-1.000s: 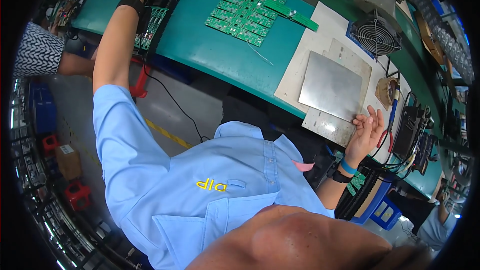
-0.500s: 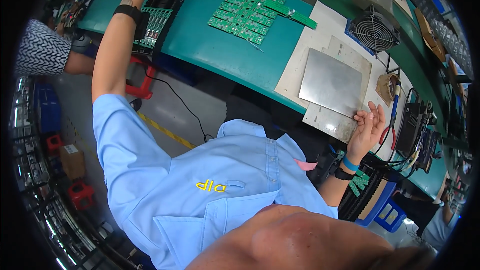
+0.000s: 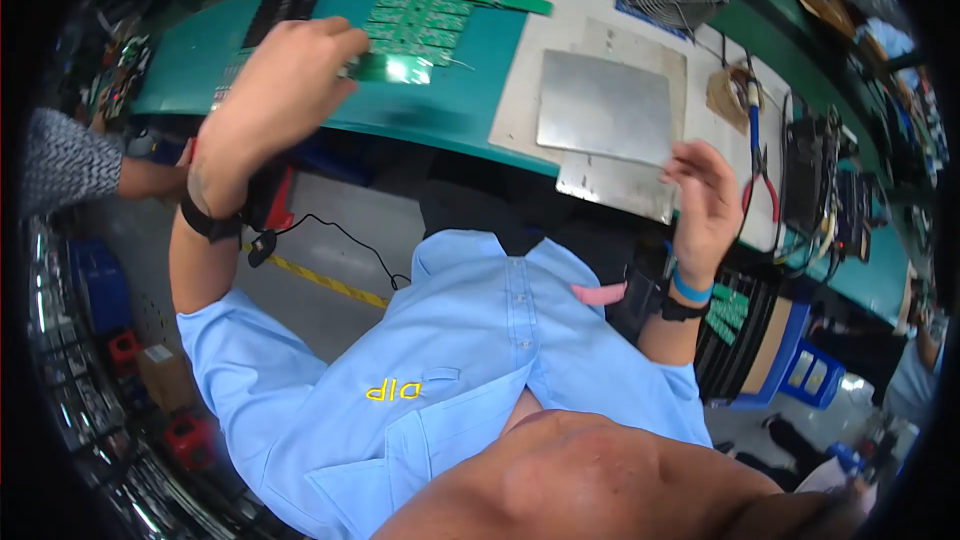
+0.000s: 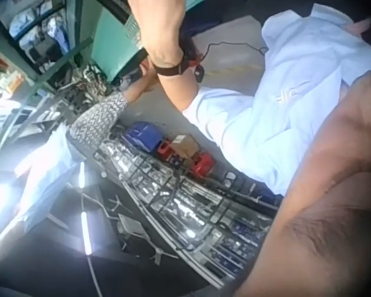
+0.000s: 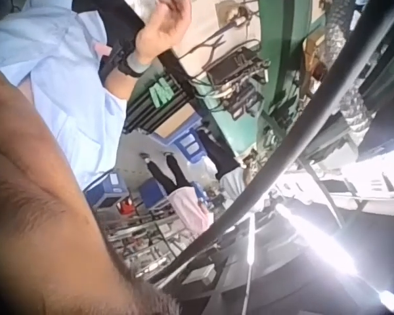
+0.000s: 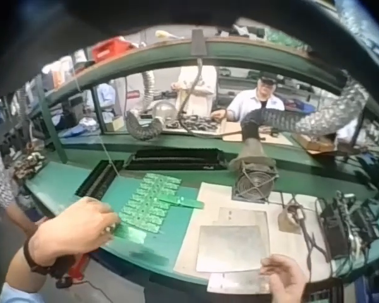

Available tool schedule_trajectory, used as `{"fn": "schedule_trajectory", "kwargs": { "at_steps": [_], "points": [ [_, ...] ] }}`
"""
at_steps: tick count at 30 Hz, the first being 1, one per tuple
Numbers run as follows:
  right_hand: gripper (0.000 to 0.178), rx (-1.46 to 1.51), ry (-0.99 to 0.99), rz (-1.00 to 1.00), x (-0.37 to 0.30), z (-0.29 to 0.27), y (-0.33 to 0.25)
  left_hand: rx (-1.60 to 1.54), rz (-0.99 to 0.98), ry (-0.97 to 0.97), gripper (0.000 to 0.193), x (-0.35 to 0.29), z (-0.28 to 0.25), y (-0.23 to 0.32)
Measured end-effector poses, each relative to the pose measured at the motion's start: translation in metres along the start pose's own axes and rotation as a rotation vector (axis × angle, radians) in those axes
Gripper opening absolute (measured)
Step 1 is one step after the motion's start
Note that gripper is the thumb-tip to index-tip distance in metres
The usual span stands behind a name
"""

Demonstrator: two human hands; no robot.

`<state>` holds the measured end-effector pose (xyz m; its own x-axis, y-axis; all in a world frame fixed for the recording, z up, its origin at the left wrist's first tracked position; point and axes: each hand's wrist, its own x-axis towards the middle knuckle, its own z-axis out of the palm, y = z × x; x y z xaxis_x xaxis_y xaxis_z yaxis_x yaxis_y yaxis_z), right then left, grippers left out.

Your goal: Soldering electronic components onto a printed circuit board at a factory workstation.

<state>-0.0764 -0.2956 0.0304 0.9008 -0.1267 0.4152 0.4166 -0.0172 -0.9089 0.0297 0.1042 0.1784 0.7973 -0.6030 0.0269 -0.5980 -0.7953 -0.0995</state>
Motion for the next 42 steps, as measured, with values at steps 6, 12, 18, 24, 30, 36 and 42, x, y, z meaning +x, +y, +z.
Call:
{"fn": "schedule_trajectory", "kwargs": {
  "at_steps": [6,12,18,24,30,36,42],
  "points": [
    [0.039,-0.117,-0.244,0.170,0.008,0.058,-0.018,-0.164,0.330,0.175,0.019,0.051,0.048,0.098],
    [0.033,0.106,-0.009,0.453,0.006,0.052,-0.007,-0.276,0.435,0.198,0.029,0.076,0.069,0.127],
    [0.031,0.116,0.068,0.411,0.011,0.046,-0.006,-0.630,0.256,0.590,0.064,0.064,0.086,0.119],
    [0.029,0.142,0.009,0.421,0.015,0.052,-0.024,-1.726,0.012,0.628,0.070,0.036,0.156,0.133],
    [0.028,0.158,-0.079,0.510,0.015,0.065,-0.028,-2.490,0.048,0.323,0.058,0.035,0.163,0.147],
    [0.048,-0.261,-0.320,0.479,0.040,0.055,-0.032,-2.567,0.079,0.403,0.051,0.029,0.182,0.134],
    [0.085,-1.090,-0.597,-0.139,0.110,-0.005,0.026,-2.587,0.065,0.354,0.048,0.022,0.186,0.121]
  ]
}}
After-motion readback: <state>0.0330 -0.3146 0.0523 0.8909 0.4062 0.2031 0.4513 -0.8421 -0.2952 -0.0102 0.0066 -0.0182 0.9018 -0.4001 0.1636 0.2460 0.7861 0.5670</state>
